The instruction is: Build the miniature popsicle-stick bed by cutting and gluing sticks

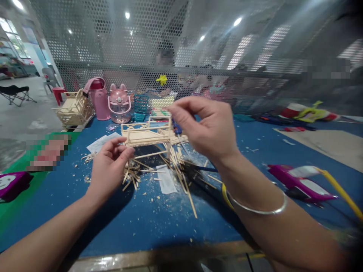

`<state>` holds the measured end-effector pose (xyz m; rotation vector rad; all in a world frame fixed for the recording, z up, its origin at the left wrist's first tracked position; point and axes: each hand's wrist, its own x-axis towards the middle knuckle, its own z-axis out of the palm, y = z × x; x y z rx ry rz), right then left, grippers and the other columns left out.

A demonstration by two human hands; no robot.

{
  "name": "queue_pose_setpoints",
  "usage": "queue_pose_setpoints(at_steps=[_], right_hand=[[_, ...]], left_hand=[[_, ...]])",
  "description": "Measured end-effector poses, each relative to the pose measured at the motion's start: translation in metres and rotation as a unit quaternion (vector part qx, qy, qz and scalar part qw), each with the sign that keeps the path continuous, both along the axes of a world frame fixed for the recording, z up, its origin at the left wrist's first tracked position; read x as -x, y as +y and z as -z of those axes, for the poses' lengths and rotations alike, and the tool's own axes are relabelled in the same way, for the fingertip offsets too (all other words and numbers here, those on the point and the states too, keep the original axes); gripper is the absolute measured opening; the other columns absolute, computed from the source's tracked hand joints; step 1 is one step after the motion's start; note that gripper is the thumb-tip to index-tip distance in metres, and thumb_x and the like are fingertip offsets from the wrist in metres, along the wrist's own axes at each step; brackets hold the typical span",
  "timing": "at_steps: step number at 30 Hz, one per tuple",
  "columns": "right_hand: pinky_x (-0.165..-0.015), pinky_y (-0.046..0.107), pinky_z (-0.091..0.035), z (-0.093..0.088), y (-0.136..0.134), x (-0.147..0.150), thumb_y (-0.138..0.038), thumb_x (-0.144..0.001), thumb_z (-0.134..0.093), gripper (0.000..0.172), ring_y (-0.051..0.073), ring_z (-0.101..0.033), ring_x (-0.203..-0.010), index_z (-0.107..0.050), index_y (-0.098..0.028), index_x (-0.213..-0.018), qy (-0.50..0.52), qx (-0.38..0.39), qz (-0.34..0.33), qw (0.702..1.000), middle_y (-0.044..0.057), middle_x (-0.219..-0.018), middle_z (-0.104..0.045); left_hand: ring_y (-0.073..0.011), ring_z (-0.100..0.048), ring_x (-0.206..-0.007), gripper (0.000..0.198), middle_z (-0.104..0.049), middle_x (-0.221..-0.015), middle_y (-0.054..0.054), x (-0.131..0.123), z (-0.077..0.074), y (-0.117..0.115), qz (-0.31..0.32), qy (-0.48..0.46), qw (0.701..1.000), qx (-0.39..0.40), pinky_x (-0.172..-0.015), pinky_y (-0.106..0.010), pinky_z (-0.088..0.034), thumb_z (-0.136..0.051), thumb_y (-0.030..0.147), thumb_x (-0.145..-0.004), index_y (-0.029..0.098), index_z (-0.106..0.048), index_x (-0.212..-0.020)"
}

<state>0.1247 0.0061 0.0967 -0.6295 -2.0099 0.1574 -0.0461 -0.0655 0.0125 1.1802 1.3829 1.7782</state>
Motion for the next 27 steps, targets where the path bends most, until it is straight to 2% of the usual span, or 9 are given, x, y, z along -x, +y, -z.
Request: queue_pose_setpoints(at_steps=[3, 5, 8, 10, 12, 16, 21, 25, 27], right_hand=[[-0.055, 0.025, -0.032, 0.011, 0.008, -0.015, -0.028, -0.082, -0.050, 0.014, 0.009, -0.041, -0.057, -0.053, -0.019, -0.072, 0.121, 0.086, 0.020, 0.989, -0.003, -0.062, -0.048], [-0.054, 0.025, -0.034, 0.030, 0.013, -0.019, -0.027, -0.078, -0.054, 0.010, 0.009, -0.040, -0.057, -0.050, -0.019, -0.073, 0.110, 0.192, 0.012, 0.975, -0.004, -0.062, -0.045], [-0.061, 0.026, -0.040, 0.060, 0.016, -0.016, -0.024, -0.071, -0.060, 0.018, 0.010, -0.045, -0.063, -0.047, -0.019, -0.082, 0.082, 0.333, -0.040, 0.938, -0.002, -0.072, -0.048], [-0.065, 0.028, -0.043, 0.074, 0.016, -0.012, -0.023, -0.069, -0.061, 0.025, 0.011, -0.047, -0.065, -0.047, -0.020, -0.090, 0.077, 0.388, -0.078, 0.915, -0.001, -0.077, -0.048], [-0.066, 0.028, -0.044, 0.079, 0.014, -0.009, -0.022, -0.069, -0.060, 0.028, 0.011, -0.048, -0.066, -0.046, -0.020, -0.094, 0.082, 0.416, -0.101, 0.900, -0.001, -0.077, -0.048], [-0.064, 0.027, -0.042, 0.078, 0.010, -0.012, -0.021, -0.069, -0.059, 0.025, 0.010, -0.047, -0.063, -0.044, -0.021, -0.089, 0.093, 0.411, -0.111, 0.900, -0.004, -0.071, -0.048], [-0.058, 0.027, -0.037, 0.079, 0.003, -0.018, -0.021, -0.069, -0.058, 0.023, 0.009, -0.045, -0.058, -0.042, -0.021, -0.085, 0.060, 0.349, -0.079, 0.932, -0.006, -0.063, -0.048], [-0.059, 0.027, -0.038, 0.076, 0.001, -0.022, -0.025, -0.070, -0.059, 0.027, 0.010, -0.047, -0.060, -0.044, -0.021, -0.092, 0.049, 0.311, -0.075, 0.946, -0.004, -0.067, -0.052], [-0.060, 0.027, -0.040, 0.070, 0.008, -0.028, -0.031, -0.070, -0.060, 0.032, 0.011, -0.049, -0.062, -0.044, -0.020, -0.095, 0.081, 0.294, -0.074, 0.949, -0.002, -0.071, -0.053]], left_hand=[[-0.0097, -0.057, -0.060, 0.038, -0.060, -0.062, 0.005, 0.004, -0.002, 0.002, -0.015, 0.002, 1.000, -0.006, -0.061, -0.022, -0.044, -0.067, 0.027, -0.070, 0.015, -0.050, -0.102], [-0.0105, -0.057, -0.061, 0.041, -0.059, -0.061, 0.005, 0.005, -0.003, 0.002, -0.020, 0.013, 1.000, -0.004, -0.062, -0.023, -0.044, -0.067, 0.029, -0.070, 0.015, -0.048, -0.104], [-0.0115, -0.057, -0.062, 0.044, -0.060, -0.062, 0.004, 0.006, -0.004, 0.002, -0.029, 0.045, 0.999, 0.010, -0.062, -0.024, -0.043, -0.066, 0.033, -0.070, 0.014, -0.050, -0.106], [-0.0120, -0.057, -0.064, 0.043, -0.061, -0.065, 0.002, 0.006, -0.004, 0.001, -0.038, 0.063, 0.997, 0.022, -0.063, -0.025, -0.044, -0.067, 0.035, -0.069, 0.013, -0.052, -0.104], [-0.0122, -0.058, -0.065, 0.039, -0.062, -0.068, 0.001, 0.006, -0.004, 0.000, -0.047, 0.074, 0.996, 0.031, -0.064, -0.025, -0.044, -0.067, 0.036, -0.069, 0.014, -0.056, -0.099], [-0.0123, -0.059, -0.066, 0.036, -0.063, -0.070, 0.000, 0.006, -0.002, 0.000, -0.054, 0.083, 0.994, 0.043, -0.065, -0.025, -0.046, -0.067, 0.037, -0.068, 0.015, -0.058, -0.096], [-0.0139, -0.062, -0.068, 0.036, -0.066, -0.073, -0.001, 0.005, 0.000, 0.000, -0.051, 0.088, 0.994, 0.050, -0.066, -0.026, -0.048, -0.067, 0.038, -0.068, 0.016, -0.058, -0.095], [-0.0149, -0.063, -0.067, 0.036, -0.066, -0.071, -0.001, 0.003, 0.002, 0.000, -0.056, 0.090, 0.993, 0.050, -0.066, -0.027, -0.049, -0.068, 0.038, -0.068, 0.016, -0.058, -0.094], [-0.0147, -0.063, -0.066, 0.035, -0.066, -0.071, -0.001, 0.003, 0.003, 0.000, -0.054, 0.083, 0.994, 0.043, -0.065, -0.027, -0.049, -0.069, 0.038, -0.067, 0.016, -0.058, -0.093]])
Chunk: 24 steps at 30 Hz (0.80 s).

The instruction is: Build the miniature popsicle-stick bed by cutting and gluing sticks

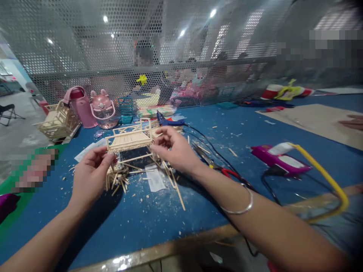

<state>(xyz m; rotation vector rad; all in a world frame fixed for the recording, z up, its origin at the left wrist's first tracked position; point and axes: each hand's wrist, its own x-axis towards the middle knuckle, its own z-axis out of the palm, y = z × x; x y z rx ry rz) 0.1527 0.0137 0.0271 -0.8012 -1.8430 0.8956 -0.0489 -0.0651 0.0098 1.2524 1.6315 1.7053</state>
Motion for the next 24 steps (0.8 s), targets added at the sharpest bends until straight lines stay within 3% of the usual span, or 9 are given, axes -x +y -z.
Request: queue_pose_setpoints(at_steps=[4, 7, 9, 12, 14, 17, 20, 22, 24], right_hand=[[-0.060, 0.027, -0.041, -0.016, 0.036, -0.017, -0.034, -0.077, -0.051, 0.021, 0.013, -0.051, -0.064, -0.046, -0.019, -0.091, 0.021, -0.064, 0.122, 0.990, -0.001, -0.070, -0.053], [-0.062, 0.027, -0.041, -0.019, 0.076, -0.029, -0.025, -0.073, -0.052, 0.012, 0.014, -0.052, -0.066, -0.052, -0.018, -0.083, -0.157, -0.107, 0.167, 0.968, 0.001, -0.071, -0.056], [-0.066, 0.028, -0.040, -0.014, 0.101, -0.035, -0.022, -0.071, -0.055, 0.020, 0.018, -0.055, -0.075, -0.056, -0.016, -0.089, -0.324, -0.140, 0.205, 0.913, 0.006, -0.082, -0.061], [-0.073, 0.033, -0.039, -0.002, 0.127, -0.041, -0.023, -0.072, -0.056, 0.040, 0.026, -0.053, -0.096, -0.051, -0.014, -0.110, -0.529, -0.175, 0.240, 0.795, 0.015, -0.110, -0.058], [-0.074, 0.033, -0.038, 0.005, 0.137, -0.043, -0.022, -0.073, -0.056, 0.041, 0.027, -0.054, -0.098, -0.050, -0.014, -0.112, -0.574, -0.171, 0.232, 0.766, 0.016, -0.112, -0.058], [-0.074, 0.033, -0.036, 0.010, 0.146, -0.042, -0.029, -0.078, -0.054, 0.032, 0.026, -0.055, -0.092, -0.053, -0.014, -0.105, -0.587, -0.170, 0.221, 0.760, 0.015, -0.102, -0.062], [-0.078, 0.037, -0.034, 0.011, 0.150, -0.038, -0.037, -0.080, -0.054, 0.041, 0.030, -0.053, -0.096, -0.049, -0.009, -0.109, -0.573, -0.203, 0.251, 0.753, 0.019, -0.105, -0.060], [-0.080, 0.037, -0.033, 0.011, 0.150, -0.035, -0.034, -0.077, -0.057, 0.046, 0.031, -0.049, -0.101, -0.046, -0.008, -0.113, -0.538, -0.216, 0.243, 0.778, 0.021, -0.111, -0.056], [-0.079, 0.034, -0.034, 0.011, 0.151, -0.033, -0.027, -0.074, -0.059, 0.042, 0.030, -0.050, -0.102, -0.049, -0.010, -0.111, -0.504, -0.199, 0.193, 0.818, 0.020, -0.113, -0.056]], left_hand=[[-0.0137, -0.063, -0.065, 0.035, -0.067, -0.071, -0.001, 0.001, 0.001, 0.001, 0.026, -0.016, 0.999, -0.009, -0.064, -0.025, -0.049, -0.068, 0.039, -0.069, 0.016, -0.058, -0.093], [-0.0131, -0.063, -0.068, 0.036, -0.067, -0.073, -0.001, 0.001, 0.000, 0.003, 0.048, -0.017, 0.999, -0.014, -0.067, -0.025, -0.049, -0.065, 0.039, -0.072, 0.015, -0.058, -0.099], [-0.0130, -0.063, -0.071, 0.036, -0.067, -0.076, -0.002, 0.000, 0.000, 0.004, 0.058, -0.014, 0.998, -0.014, -0.070, -0.025, -0.049, -0.064, 0.038, -0.074, 0.014, -0.059, -0.101], [-0.0132, -0.062, -0.073, 0.035, -0.068, -0.080, -0.003, -0.001, 0.000, 0.004, 0.071, -0.017, 0.997, -0.010, -0.073, -0.026, -0.050, -0.062, 0.038, -0.076, 0.015, -0.060, -0.101], [-0.0139, -0.063, -0.075, 0.035, -0.068, -0.083, -0.004, -0.001, 0.001, 0.003, 0.080, -0.027, 0.996, -0.003, -0.074, -0.027, -0.050, -0.062, 0.038, -0.077, 0.015, -0.060, -0.102], [-0.0156, -0.064, -0.077, 0.037, -0.068, -0.086, -0.005, -0.002, 0.003, 0.003, 0.090, -0.045, 0.995, 0.005, -0.075, -0.028, -0.050, -0.060, 0.038, -0.078, 0.015, -0.058, -0.107], [-0.0165, -0.064, -0.076, 0.038, -0.068, -0.090, -0.007, -0.002, 0.004, 0.003, 0.093, -0.055, 0.994, 0.008, -0.073, -0.029, -0.051, -0.059, 0.038, -0.079, 0.016, -0.057, -0.109], [-0.0163, -0.064, -0.074, 0.036, -0.069, -0.090, -0.007, -0.003, 0.004, 0.004, 0.089, -0.051, 0.995, 0.011, -0.071, -0.028, -0.051, -0.060, 0.038, -0.079, 0.016, -0.058, -0.107], [-0.0159, -0.064, -0.073, 0.033, -0.069, -0.090, -0.007, -0.004, 0.004, 0.004, 0.087, -0.051, 0.995, 0.014, -0.069, -0.027, -0.051, -0.060, 0.037, -0.079, 0.016, -0.059, -0.104]])
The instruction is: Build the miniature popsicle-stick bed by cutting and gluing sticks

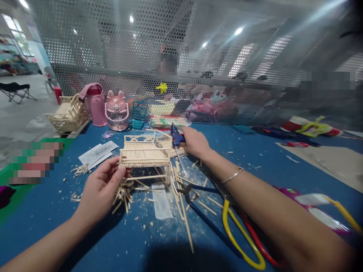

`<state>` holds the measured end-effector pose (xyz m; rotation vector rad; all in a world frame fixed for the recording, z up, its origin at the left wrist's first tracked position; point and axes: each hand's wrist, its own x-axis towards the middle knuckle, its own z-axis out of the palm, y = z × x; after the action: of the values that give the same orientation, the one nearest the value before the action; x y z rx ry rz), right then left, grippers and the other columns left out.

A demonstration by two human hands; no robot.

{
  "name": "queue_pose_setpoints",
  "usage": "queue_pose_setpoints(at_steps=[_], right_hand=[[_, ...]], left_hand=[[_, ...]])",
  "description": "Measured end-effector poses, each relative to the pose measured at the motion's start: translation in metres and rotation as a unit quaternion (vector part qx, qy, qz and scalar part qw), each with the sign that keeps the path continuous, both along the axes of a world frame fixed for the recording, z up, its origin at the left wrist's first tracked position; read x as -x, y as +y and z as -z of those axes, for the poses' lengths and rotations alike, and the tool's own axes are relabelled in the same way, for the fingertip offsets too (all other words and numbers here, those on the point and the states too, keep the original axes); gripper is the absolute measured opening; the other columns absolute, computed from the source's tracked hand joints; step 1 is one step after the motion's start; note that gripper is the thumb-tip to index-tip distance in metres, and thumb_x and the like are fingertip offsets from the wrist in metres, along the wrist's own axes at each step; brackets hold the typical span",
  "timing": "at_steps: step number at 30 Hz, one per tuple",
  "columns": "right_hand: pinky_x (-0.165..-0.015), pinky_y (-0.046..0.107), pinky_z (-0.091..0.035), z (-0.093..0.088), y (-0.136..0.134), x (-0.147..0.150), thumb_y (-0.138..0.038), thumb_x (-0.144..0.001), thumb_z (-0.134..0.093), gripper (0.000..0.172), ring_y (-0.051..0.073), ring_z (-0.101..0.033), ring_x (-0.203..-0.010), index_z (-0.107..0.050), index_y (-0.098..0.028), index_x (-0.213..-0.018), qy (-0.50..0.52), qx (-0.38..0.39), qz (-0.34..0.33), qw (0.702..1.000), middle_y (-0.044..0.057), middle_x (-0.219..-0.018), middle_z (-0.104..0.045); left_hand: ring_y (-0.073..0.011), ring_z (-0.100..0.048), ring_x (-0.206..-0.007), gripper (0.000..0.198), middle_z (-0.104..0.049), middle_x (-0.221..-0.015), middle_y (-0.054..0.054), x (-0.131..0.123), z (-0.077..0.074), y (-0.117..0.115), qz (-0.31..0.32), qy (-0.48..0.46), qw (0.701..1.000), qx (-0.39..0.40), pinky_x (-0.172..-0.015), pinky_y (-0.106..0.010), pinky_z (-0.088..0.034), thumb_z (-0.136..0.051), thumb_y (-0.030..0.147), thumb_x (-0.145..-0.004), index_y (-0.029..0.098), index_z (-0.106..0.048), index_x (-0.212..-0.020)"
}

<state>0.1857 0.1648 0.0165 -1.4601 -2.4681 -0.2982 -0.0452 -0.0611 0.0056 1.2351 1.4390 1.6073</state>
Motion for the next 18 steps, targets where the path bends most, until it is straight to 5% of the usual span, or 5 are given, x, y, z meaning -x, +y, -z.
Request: queue_pose_setpoints(at_steps=[8, 12, 18], right_hand=[[-0.060, 0.027, -0.042, -0.009, 0.016, -0.004, -0.021, -0.062, -0.061, 0.022, 0.020, -0.059, -0.069, -0.060, -0.017, -0.084, 0.163, 0.159, -0.008, 0.974, 0.006, -0.078, -0.067], [-0.050, 0.024, -0.042, -0.011, 0.016, -0.006, -0.016, -0.063, -0.049, 0.036, 0.011, -0.052, -0.050, -0.052, -0.015, -0.099, 0.275, 0.183, 0.015, 0.944, 0.005, -0.082, -0.066], [-0.042, 0.024, -0.037, -0.033, -0.006, -0.010, -0.029, -0.066, -0.053, 0.024, 0.008, -0.042, -0.041, -0.051, -0.017, -0.086, 0.467, 0.246, -0.023, 0.849, 0.002, -0.069, -0.060]], left_hand=[[-0.0160, -0.064, -0.075, 0.031, -0.069, -0.088, -0.006, -0.001, 0.001, -0.001, 0.000, -0.023, 1.000, 0.013, -0.071, -0.026, -0.052, -0.061, 0.036, -0.078, 0.017, -0.060, -0.102], [-0.0164, -0.063, -0.075, 0.032, -0.068, -0.088, -0.006, 0.000, 0.002, -0.002, 0.001, -0.031, 0.999, 0.019, -0.071, -0.027, -0.052, -0.061, 0.037, -0.078, 0.017, -0.060, -0.103], [-0.0170, -0.063, -0.079, 0.035, -0.068, -0.090, -0.007, 0.001, 0.003, -0.003, 0.000, -0.015, 0.999, 0.028, -0.071, -0.027, -0.051, -0.061, 0.039, -0.078, 0.017, -0.059, -0.105]])
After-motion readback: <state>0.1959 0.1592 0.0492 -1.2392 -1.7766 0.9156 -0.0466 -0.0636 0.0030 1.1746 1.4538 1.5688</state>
